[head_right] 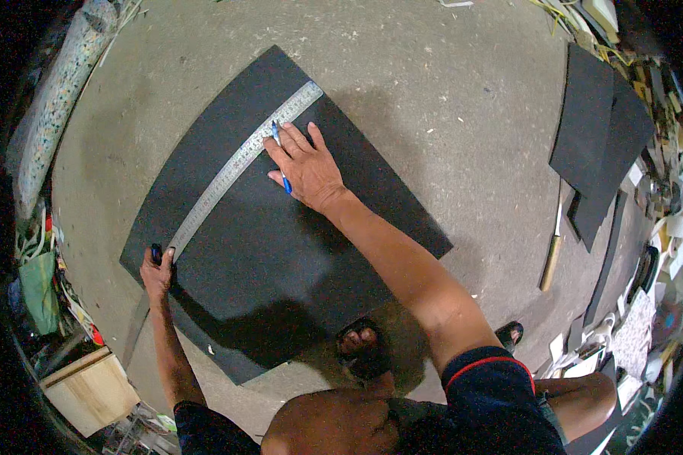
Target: The person measures and marks a large black sheet on the floor using a metal ruler and a blue marker. They then use a knife to cut along the marked lines, separating the sheet into smaller rectangular pieces.
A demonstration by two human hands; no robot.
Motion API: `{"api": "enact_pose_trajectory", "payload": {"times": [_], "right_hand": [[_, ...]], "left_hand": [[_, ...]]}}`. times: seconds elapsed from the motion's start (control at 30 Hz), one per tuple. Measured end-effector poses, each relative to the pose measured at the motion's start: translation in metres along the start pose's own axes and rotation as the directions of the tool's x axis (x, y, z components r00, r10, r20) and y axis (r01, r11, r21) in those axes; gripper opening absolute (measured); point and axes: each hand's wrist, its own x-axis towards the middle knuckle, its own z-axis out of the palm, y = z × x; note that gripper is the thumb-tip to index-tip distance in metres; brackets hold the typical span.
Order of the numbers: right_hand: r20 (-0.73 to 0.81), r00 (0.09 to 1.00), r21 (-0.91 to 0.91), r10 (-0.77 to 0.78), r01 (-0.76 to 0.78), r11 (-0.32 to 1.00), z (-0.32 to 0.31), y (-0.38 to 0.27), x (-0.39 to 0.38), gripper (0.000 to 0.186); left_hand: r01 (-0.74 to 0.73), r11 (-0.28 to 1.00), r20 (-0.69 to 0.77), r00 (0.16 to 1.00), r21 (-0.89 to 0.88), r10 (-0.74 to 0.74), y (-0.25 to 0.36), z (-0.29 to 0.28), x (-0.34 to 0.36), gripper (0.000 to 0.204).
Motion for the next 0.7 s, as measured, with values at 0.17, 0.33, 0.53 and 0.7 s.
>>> {"api": "enact_pose_trajectory", "payload": {"times": [0.17,0.33,0.53,0.7], "right_hand": [[0.032,0.999,0.203,-0.032,0.025,0.979,-0.021,0.013,0.013,0.052],[0.088,0.964,0.764,0.25,-0.227,0.604,-0.038,0.048,0.089,0.023],[0.331,0.923,0.662,0.198,-0.376,0.648,-0.019,0.064,0.128,0.026],[0.331,0.933,0.65,0.142,-0.335,0.682,-0.007,0.08,0.129,0.023]], "left_hand": [[-0.008,0.998,-0.01,1.0,0.055,0.009,-0.004,-0.003,0.001,0.063],[0.038,0.994,0.018,0.999,0.102,-0.04,-0.002,-0.003,0.002,0.064],[-0.081,0.996,-0.033,0.996,0.047,0.082,-0.01,0.001,0.002,0.064],[-0.086,0.995,-0.021,0.996,0.042,0.087,-0.008,0.005,0.002,0.061]]}}
